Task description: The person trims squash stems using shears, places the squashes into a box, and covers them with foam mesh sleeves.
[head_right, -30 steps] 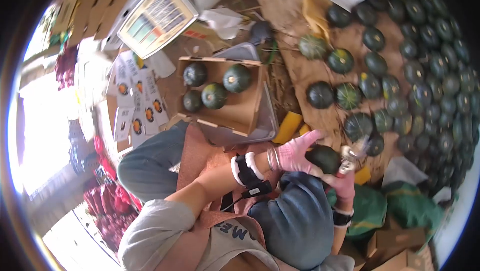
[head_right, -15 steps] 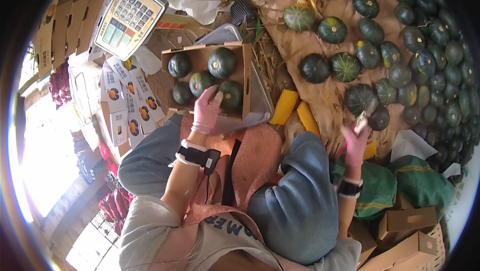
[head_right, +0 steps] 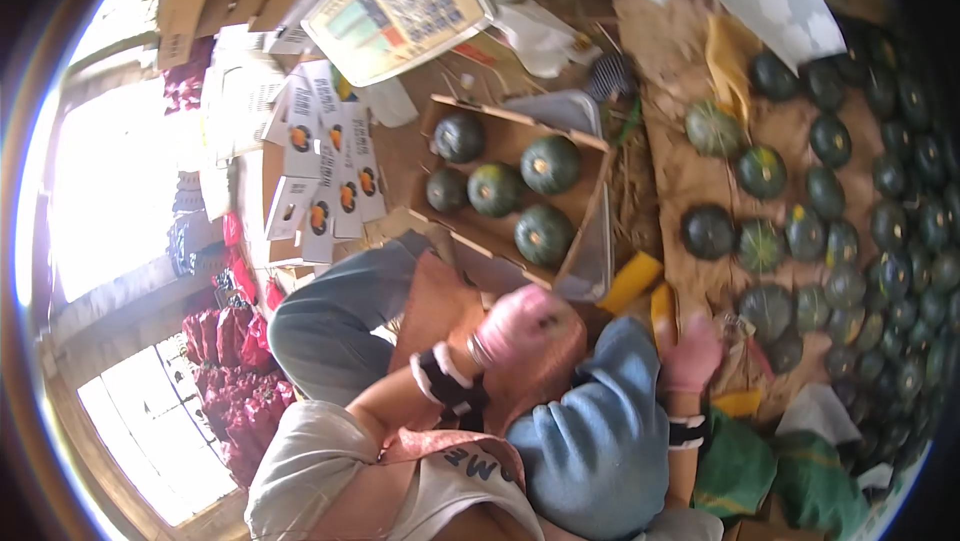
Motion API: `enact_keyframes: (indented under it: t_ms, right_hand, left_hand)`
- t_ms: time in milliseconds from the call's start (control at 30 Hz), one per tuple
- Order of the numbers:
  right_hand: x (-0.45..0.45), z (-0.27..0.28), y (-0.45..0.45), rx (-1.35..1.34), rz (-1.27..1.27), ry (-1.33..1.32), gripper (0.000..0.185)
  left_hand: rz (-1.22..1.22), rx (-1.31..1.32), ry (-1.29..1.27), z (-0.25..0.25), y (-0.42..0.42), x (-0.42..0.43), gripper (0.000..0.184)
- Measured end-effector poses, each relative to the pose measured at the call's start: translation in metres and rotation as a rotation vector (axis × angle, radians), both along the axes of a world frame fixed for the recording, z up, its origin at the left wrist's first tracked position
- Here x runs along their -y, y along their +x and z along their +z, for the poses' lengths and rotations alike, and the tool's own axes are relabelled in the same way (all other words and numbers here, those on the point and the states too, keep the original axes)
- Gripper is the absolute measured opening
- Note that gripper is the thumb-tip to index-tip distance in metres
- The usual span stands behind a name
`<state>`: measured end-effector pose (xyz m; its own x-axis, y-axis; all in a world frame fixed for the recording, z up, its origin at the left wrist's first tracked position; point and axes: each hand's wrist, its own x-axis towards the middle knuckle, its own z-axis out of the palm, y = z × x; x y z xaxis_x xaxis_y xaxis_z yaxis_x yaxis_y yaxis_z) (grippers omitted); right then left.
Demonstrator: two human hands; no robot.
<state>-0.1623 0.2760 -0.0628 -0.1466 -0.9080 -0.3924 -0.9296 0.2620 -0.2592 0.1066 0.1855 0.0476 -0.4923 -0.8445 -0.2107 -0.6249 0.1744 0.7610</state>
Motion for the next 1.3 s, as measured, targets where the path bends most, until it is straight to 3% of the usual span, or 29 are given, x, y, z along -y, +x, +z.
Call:
enact_keyframes:
  t_ms: [100,200,267,400,433,467,500,533,567,600,633,667,733,833,900,967,1000,1033,1067,1100,1133,1167,1200,1267,1300]
  right_hand:
    - [0.015,-0.011,0.037,-0.035,-0.094,0.42,0.053]
    - [0.013,-0.043,0.026,0.144,-0.134,0.471,0.049]
    - [0.006,-0.043,0.015,0.228,-0.152,0.339,0.045]
    - [-0.009,-0.078,-0.029,0.254,-0.064,0.312,0.038]
    - [0.019,-0.016,-0.023,0.342,-0.259,0.56,0.037]
    - [0.01,-0.021,-0.039,0.138,-0.139,0.227,0.032]
    - [0.005,-0.018,-0.056,0.187,-0.071,-0.214,0.029]
    - [0.015,0.061,-0.049,0.277,-0.19,-0.168,0.028]
    - [0.014,0.101,-0.059,0.271,-0.285,-0.161,0.03]
    - [-0.003,0.101,-0.086,0.233,-0.249,-0.604,0.029]
    - [-0.02,0.134,-0.099,0.253,-0.397,-0.726,0.03]
    - [-0.036,0.198,-0.08,0.144,-0.519,-0.753,0.031]
    - [-0.072,0.298,-0.049,-0.065,-0.69,-0.877,0.032]
    - [-0.132,0.363,-0.002,-0.341,-0.528,-1.161,0.025]
    - [-0.133,0.36,0.057,-0.209,-0.592,-1.156,0.022]
    - [-0.098,0.35,0.115,-0.12,-0.339,-1.085,0.026]
    - [-0.089,0.315,0.126,-0.02,-0.26,-1.218,0.024]
    - [-0.076,0.314,0.143,-0.165,-0.105,-1.025,0.026]
    - [-0.058,0.279,0.151,-0.029,-0.145,-1.127,0.027]
    - [-0.053,0.253,0.161,-0.016,-0.163,-1.067,0.03]
    - [-0.048,0.238,0.171,0.001,-0.18,-1.013,0.033]
    - [-0.048,0.235,0.185,0.033,-0.084,-0.931,0.032]
    - [-0.049,0.235,0.201,0.062,0.01,-0.848,0.032]
    - [-0.058,0.239,0.226,0.356,0.027,-0.632,0.037]
    - [-0.059,0.241,0.226,0.589,0.109,-0.624,0.04]
  left_hand:
    - [-0.009,-0.055,0.181,0.009,-0.002,-0.014,0.018]
    - [0.014,0.01,0.162,0.017,0.025,-0.025,0.022]
    - [0.083,0.158,0.151,0.038,0.049,-0.029,0.025]
    - [0.167,0.285,-0.071,0.04,0.1,-0.041,0.028]
    - [0.216,0.365,-0.11,0.045,0.104,-0.039,0.031]
    - [0.213,0.513,-0.133,0.052,0.106,-0.032,0.036]
    - [0.153,0.646,-0.139,0.054,0.107,-0.019,0.043]
    - [0.158,0.653,-0.239,0.036,0.111,-0.008,0.046]
    - [0.141,0.604,-0.342,0.009,0.116,0.007,0.05]
    - [0.107,0.528,-0.311,-0.002,0.115,0.022,0.048]
    - [0.107,0.424,-0.254,-0.026,0.119,0.033,0.045]
    - [0.019,0.495,-0.075,-0.086,0.129,0.047,0.036]
    - [0.142,0.377,-0.112,-0.076,0.121,0.042,0.026]
    - [0.159,0.389,-0.068,-0.073,0.104,0.031,0.019]
    - [-0.017,0.46,-0.108,-0.053,0.09,0.015,0.025]
    - [0.092,0.379,0.083,-0.051,0.071,0.006,0.045]
    - [0.099,0.256,-0.033,-0.045,0.065,-0.008,0.058]
    - [0.111,0.086,-0.059,-0.015,0.054,-0.02,0.053]
    - [0.066,-0.195,-0.135,0.013,0.046,-0.031,0.036]
    - [0.051,-0.63,0.12,0.058,0.045,-0.053,0.033]
    - [0.026,-0.742,0.099,0.092,0.05,-0.07,0.033]
    - [-0.058,-0.738,-0.045,0.108,0.06,-0.083,0.033]
    - [0.018,-0.736,-0.042,0.112,0.065,-0.097,0.037]
    - [0.163,-0.615,-0.037,0.129,0.083,-0.121,0.041]
    - [0.218,-0.738,0.068,0.12,0.092,-0.128,0.041]
